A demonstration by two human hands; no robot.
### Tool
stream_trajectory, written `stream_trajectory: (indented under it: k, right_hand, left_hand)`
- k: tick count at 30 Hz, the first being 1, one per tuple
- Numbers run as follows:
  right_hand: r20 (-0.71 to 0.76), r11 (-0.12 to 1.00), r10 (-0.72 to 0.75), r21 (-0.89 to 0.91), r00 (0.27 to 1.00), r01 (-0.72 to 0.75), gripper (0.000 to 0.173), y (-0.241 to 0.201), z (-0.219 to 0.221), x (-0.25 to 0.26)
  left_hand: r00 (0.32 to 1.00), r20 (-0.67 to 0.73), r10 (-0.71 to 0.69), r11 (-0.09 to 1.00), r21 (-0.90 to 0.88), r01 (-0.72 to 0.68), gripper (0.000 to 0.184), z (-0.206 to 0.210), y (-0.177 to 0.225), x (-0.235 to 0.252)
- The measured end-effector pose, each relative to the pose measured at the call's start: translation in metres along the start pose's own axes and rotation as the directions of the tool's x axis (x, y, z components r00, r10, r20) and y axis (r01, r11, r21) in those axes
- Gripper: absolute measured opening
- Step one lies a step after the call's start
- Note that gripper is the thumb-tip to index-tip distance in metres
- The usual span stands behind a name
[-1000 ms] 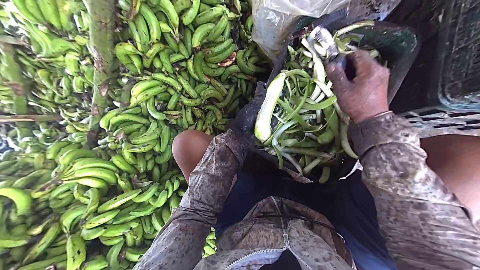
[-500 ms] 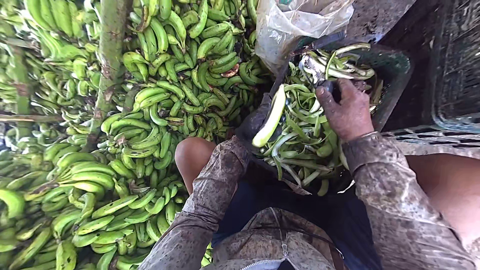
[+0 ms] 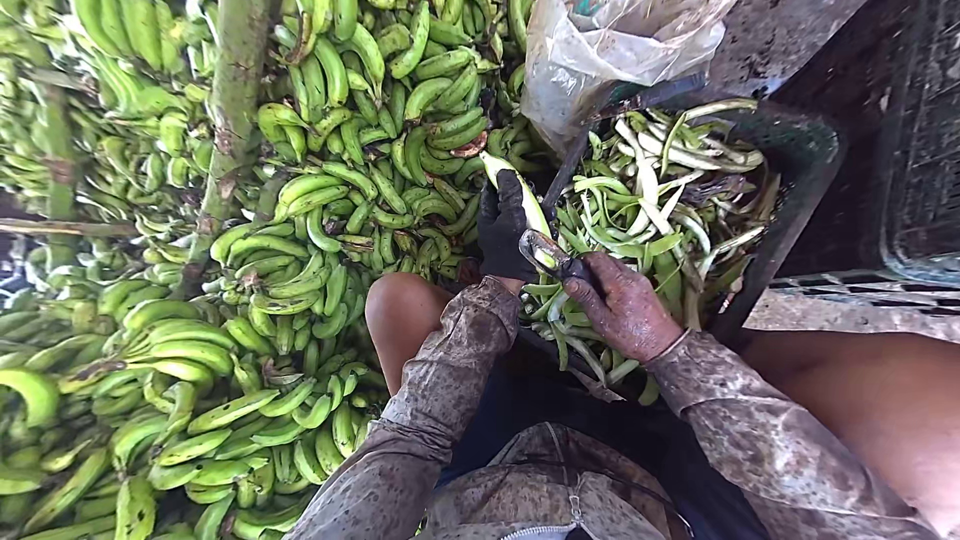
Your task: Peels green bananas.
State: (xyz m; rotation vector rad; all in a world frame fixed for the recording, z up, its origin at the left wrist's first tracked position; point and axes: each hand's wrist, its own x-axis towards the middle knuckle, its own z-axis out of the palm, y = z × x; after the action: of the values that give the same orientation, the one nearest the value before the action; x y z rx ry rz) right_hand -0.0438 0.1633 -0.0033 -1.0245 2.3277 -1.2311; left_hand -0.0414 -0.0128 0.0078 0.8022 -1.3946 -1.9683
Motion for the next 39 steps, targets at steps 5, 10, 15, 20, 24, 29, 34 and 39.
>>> stream_trajectory:
  k: [5, 10, 15, 20, 24, 29, 34, 39]
  right_hand:
    - [-0.005, 0.987, 0.02, -0.16, 1.0, -0.021, 0.058, 0.009, 0.0, 0.004]
    - [0.0, 0.982, 0.119, -0.149, 0.993, -0.117, 0.048, 0.027, -0.003, 0.015]
    - [-0.044, 0.962, 0.245, -0.116, 0.968, -0.249, 0.049, 0.062, -0.032, 0.036]
    - [-0.059, 0.952, 0.277, -0.123, 0.959, -0.282, 0.053, 0.074, -0.044, 0.033]
    - [-0.178, 0.813, 0.557, -0.083, 0.811, -0.577, 0.053, 0.08, -0.066, 0.035]
    - [-0.273, 0.87, 0.461, -0.047, 0.844, -0.491, 0.061, 0.065, -0.068, 0.027]
    - [-0.109, 0.955, 0.286, -0.046, 0.952, -0.293, 0.054, 0.044, -0.031, 0.012]
    - [-0.047, 0.977, 0.162, -0.132, 0.986, -0.166, 0.058, 0.035, -0.006, 0.008]
  left_hand:
    - [0.998, -0.042, 0.036, 0.994, 0.102, -0.031, 0.043, 0.004, -0.007, 0.006]
    - [0.975, 0.202, -0.089, 0.99, 0.122, 0.065, 0.04, 0.008, -0.009, -0.01]
    - [0.737, 0.571, -0.363, 0.932, 0.204, 0.3, 0.043, 0.006, -0.026, -0.021]
    - [0.486, 0.727, -0.485, 0.82, 0.185, 0.541, 0.041, -0.006, -0.029, -0.009]
    - [0.297, 0.747, -0.594, 0.726, 0.339, 0.599, 0.043, -0.014, -0.016, -0.007]
    - [0.7, 0.51, -0.501, 0.857, 0.403, 0.32, 0.043, -0.008, -0.02, 0.0]
    - [0.93, 0.099, -0.355, 0.935, 0.042, 0.353, 0.046, -0.005, -0.025, 0.009]
    - [0.91, -0.061, -0.411, 0.902, -0.175, 0.395, 0.052, 0.0, -0.008, 0.015]
